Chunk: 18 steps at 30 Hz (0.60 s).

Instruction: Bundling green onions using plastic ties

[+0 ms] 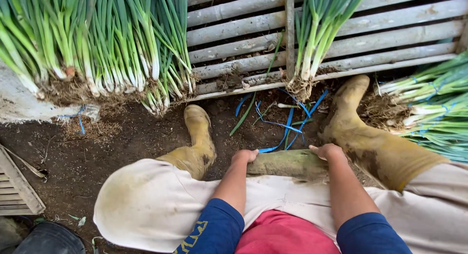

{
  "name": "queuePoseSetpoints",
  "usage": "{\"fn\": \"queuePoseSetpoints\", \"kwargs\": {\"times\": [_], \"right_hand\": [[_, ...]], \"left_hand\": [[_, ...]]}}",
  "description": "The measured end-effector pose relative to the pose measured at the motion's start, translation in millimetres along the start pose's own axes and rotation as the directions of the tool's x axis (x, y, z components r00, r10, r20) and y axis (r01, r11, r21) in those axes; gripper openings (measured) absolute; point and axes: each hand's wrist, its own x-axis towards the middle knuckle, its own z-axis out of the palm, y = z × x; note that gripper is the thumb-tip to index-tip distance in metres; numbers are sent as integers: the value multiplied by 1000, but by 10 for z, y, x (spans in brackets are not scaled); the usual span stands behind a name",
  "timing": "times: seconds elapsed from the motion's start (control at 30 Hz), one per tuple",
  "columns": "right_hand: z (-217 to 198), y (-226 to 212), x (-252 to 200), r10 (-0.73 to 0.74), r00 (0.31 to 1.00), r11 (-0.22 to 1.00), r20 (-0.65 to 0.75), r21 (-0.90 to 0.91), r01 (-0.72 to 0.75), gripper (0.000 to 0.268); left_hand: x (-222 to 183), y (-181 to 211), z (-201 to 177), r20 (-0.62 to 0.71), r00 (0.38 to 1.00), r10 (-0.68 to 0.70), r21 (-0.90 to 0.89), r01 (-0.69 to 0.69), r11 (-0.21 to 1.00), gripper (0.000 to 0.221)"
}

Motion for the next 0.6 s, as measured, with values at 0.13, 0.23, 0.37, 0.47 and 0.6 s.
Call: {"fn": "queuePoseSetpoints", "kwargs": {"times": [0.13, 0.23, 0.37, 0.47, 0.6], "right_hand": [[349, 170, 845, -86, 996, 978, 12, -190, 87, 102], [413, 267, 658, -85, 996, 966, 37, -241, 91, 111], [434, 313, 351, -99, 995, 992, -21, -75, 97, 113], [338, 216, 261, -124, 991, 991, -57, -66, 120, 109], [201, 267, 13, -22, 996, 977, -81, 210, 38, 118]], "left_hand": [[-621, -71, -329, 66, 996, 53, 50, -56, 997, 100], [-926, -165, -402, 114, 990, 78, 31, -82, 996, 91], [-845, -320, -413, 154, 986, 71, 85, -85, 993, 93], [-1322, -257, -534, 52, 998, 46, 63, -50, 997, 84], [-1423, -275, -674, 10, 995, -97, -150, 98, 984, 98]]}}
